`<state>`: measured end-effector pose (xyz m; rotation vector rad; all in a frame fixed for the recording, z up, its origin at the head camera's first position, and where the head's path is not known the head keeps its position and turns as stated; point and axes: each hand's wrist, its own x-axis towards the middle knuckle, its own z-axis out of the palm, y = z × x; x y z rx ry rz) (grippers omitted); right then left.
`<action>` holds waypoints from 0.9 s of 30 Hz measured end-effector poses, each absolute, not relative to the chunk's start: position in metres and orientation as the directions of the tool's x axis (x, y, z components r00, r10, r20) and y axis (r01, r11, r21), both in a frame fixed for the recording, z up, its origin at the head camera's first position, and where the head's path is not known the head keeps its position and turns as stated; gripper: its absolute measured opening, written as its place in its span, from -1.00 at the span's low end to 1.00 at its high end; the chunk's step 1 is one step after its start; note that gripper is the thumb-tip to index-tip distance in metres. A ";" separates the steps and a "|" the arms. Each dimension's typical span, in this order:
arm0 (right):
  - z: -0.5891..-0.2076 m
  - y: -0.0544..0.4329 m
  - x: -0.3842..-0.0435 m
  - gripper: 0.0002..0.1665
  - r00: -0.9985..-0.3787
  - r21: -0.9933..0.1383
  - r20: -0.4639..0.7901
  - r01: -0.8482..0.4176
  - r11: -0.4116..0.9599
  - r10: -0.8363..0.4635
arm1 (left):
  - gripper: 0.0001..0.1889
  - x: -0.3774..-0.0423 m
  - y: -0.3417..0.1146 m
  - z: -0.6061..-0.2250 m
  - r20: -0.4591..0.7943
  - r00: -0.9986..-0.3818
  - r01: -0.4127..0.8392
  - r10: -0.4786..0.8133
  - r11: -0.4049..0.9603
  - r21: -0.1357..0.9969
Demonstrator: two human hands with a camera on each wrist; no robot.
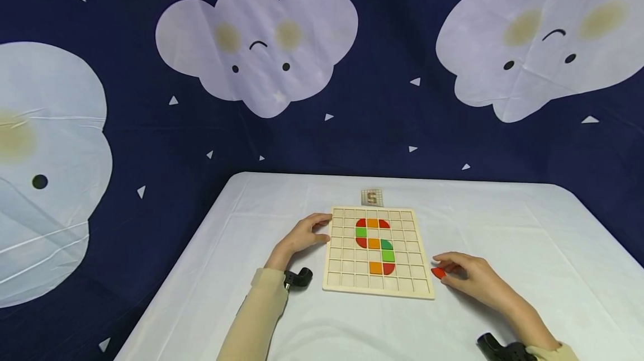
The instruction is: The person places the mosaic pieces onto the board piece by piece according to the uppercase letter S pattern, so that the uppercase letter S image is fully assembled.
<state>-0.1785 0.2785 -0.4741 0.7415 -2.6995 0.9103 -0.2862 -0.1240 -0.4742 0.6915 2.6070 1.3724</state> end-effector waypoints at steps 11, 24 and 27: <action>-0.438 0.272 -0.180 -0.53 -0.817 -0.437 0.534 -0.489 0.755 -0.219 | -0.41 -0.286 -0.124 -0.475 0.113 -0.888 0.345 0.445 0.484 0.804; -0.421 0.190 -0.197 -0.58 -0.789 -0.511 0.522 -0.594 0.621 -0.325 | -0.41 -0.285 -0.124 -0.474 0.107 -0.889 0.337 0.445 0.479 0.810; -0.425 0.175 -0.198 -0.58 -0.788 -0.542 0.506 -0.607 0.580 -0.352 | -0.41 -0.285 -0.124 -0.474 0.103 -0.888 0.335 0.448 0.478 0.812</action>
